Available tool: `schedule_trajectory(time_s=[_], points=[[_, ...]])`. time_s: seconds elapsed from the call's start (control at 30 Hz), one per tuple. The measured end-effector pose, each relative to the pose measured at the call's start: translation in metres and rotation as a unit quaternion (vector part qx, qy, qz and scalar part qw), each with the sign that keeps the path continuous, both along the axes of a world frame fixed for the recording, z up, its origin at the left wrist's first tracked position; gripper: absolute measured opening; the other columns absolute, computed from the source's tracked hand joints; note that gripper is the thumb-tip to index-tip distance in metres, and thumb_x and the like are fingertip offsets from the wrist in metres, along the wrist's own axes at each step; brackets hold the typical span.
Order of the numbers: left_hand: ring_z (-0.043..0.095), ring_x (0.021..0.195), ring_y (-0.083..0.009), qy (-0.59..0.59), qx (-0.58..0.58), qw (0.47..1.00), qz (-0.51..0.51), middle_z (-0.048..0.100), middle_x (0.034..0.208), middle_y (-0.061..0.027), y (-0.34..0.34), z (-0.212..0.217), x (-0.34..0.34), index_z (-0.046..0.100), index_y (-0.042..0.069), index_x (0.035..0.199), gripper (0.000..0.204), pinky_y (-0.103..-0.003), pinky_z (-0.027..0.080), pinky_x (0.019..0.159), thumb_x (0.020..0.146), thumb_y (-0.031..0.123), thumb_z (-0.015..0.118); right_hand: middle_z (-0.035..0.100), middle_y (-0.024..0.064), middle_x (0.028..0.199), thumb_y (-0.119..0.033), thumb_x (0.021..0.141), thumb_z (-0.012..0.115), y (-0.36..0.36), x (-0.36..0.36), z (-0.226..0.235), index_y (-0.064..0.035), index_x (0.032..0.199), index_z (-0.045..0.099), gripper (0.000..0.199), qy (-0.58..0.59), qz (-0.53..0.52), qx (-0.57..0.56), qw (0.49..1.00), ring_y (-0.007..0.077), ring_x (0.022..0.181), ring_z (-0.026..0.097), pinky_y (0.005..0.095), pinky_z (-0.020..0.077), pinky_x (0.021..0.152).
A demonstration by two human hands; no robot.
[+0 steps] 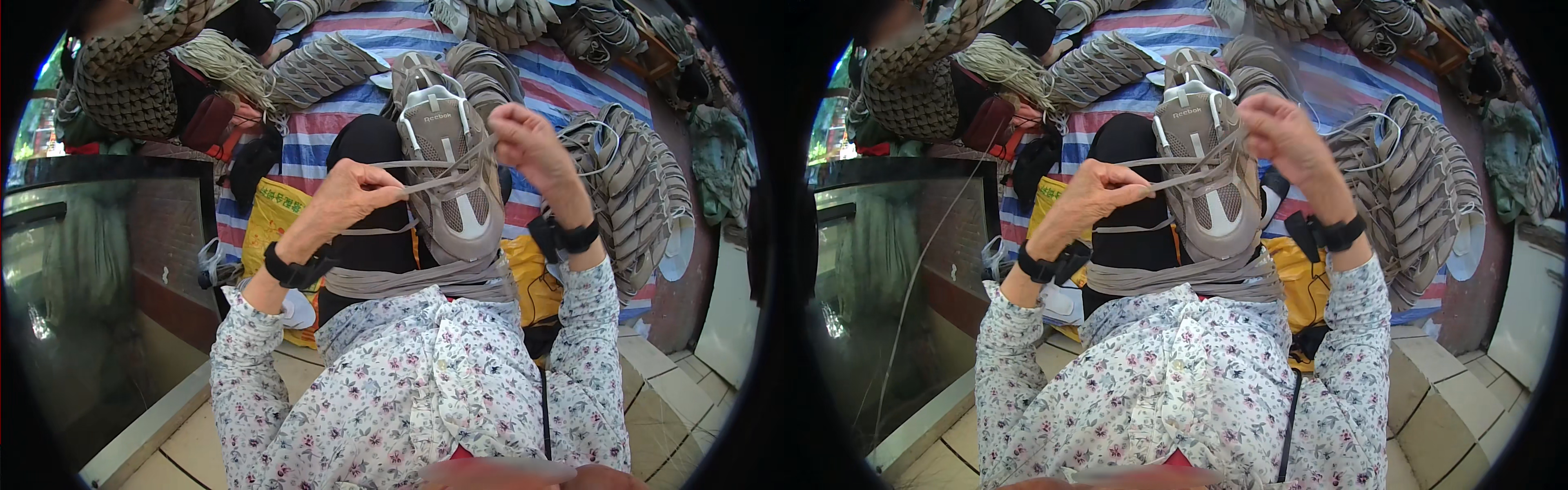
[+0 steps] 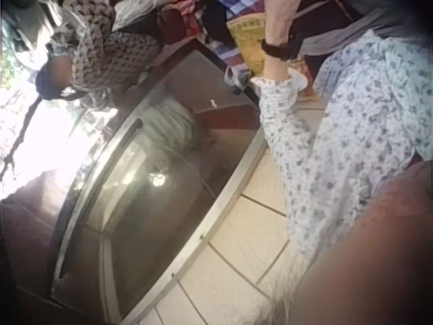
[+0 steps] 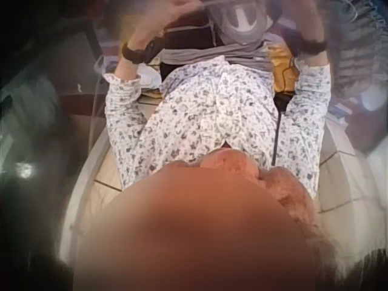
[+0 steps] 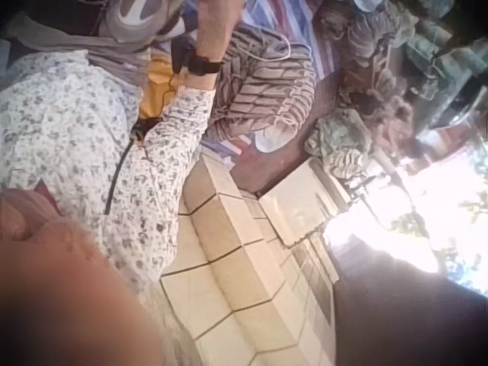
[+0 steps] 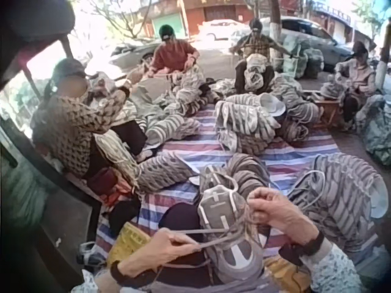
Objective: Thread laces through the eyelets of shoe uppers during manufacturing.
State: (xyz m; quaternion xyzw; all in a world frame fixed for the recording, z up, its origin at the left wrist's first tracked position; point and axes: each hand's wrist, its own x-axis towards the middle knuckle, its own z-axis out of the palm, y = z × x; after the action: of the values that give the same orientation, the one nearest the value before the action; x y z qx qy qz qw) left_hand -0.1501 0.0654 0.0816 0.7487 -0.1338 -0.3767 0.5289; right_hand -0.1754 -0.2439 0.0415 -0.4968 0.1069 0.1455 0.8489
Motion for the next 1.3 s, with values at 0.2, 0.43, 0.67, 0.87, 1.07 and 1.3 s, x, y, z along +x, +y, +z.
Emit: schedule_trajectory(time_s=[0.2, 0.43, 0.67, 0.87, 1.07, 1.3], points=[[0.049, 0.064, -0.0071, -0.186, -0.020, 0.972, -0.140, 0.056, 0.081, -0.0001, 0.018, 0.000, 0.028, 0.074, 0.001, 0.091, 0.011, -0.023, 0.038, 0.054, 0.084, 0.010, 0.074, 0.044, -0.0029, 0.073, -0.003, 0.093, 0.064, -0.133, 0.035, -0.008, -0.0020, 0.109, 0.055, 0.019, 0.025, -0.254, 0.057, 0.965, 0.0080, 0.061, 0.041, 0.0218, 0.0351, 0.055], [0.051, 0.062, -0.0096, -0.227, 0.011, 0.954, -0.194, 0.055, 0.090, -0.0033, -0.005, -0.009, 0.018, 0.074, 0.006, 0.097, 0.018, -0.024, 0.041, 0.054, 0.079, 0.010, 0.075, 0.052, 0.0098, 0.088, 0.010, 0.088, 0.060, -0.371, 0.041, 0.036, 0.0050, 0.107, 0.052, 0.021, -0.064, -0.319, -0.008, 0.946, 0.0205, 0.071, 0.048, 0.0315, 0.0470, 0.069], [0.058, 0.064, -0.0124, -0.346, 0.022, 0.937, 0.030, 0.053, 0.100, -0.0060, -0.027, -0.017, -0.002, 0.068, 0.005, 0.105, 0.030, -0.026, 0.050, 0.057, 0.076, -0.003, 0.074, 0.069, 0.0077, 0.099, -0.023, 0.096, 0.064, -0.282, 0.073, 0.046, -0.0038, 0.116, 0.064, 0.028, -0.045, -0.300, -0.464, 0.832, 0.0151, 0.083, 0.065, 0.0249, 0.0512, 0.078], [0.063, 0.074, -0.0207, -0.405, 0.028, 0.914, -0.009, 0.051, 0.100, -0.0089, -0.039, -0.023, -0.003, 0.061, 0.001, 0.095, 0.021, -0.031, 0.051, 0.058, 0.078, -0.005, 0.072, 0.059, 0.0072, 0.115, -0.004, 0.082, 0.070, -0.026, -0.010, 0.033, -0.0081, 0.105, 0.070, 0.023, -0.210, 0.021, -0.473, 0.856, 0.0220, 0.106, 0.058, 0.0345, 0.0476, 0.089], [0.063, 0.070, -0.0274, -0.435, 0.018, 0.900, 0.000, 0.055, 0.091, -0.0128, -0.045, -0.021, -0.008, 0.054, -0.001, 0.092, 0.016, -0.035, 0.050, 0.061, 0.084, -0.004, 0.067, 0.056, 0.0065, 0.102, -0.002, 0.082, 0.068, 0.037, -0.024, 0.017, -0.0056, 0.093, 0.064, 0.013, -0.321, 0.069, -0.531, 0.781, 0.0226, 0.104, 0.050, 0.0368, 0.0423, 0.089], [0.061, 0.064, -0.0282, -0.406, -0.011, 0.914, 0.019, 0.059, 0.074, -0.0117, -0.037, -0.018, -0.010, 0.061, -0.003, 0.090, 0.011, -0.035, 0.047, 0.057, 0.083, 0.000, 0.068, 0.054, 0.0078, 0.080, 0.002, 0.086, 0.063, 0.038, -0.019, 0.024, 0.0001, 0.094, 0.054, 0.012, -0.293, 0.130, -0.490, 0.811, 0.0211, 0.075, 0.054, 0.0319, 0.0450, 0.074]])
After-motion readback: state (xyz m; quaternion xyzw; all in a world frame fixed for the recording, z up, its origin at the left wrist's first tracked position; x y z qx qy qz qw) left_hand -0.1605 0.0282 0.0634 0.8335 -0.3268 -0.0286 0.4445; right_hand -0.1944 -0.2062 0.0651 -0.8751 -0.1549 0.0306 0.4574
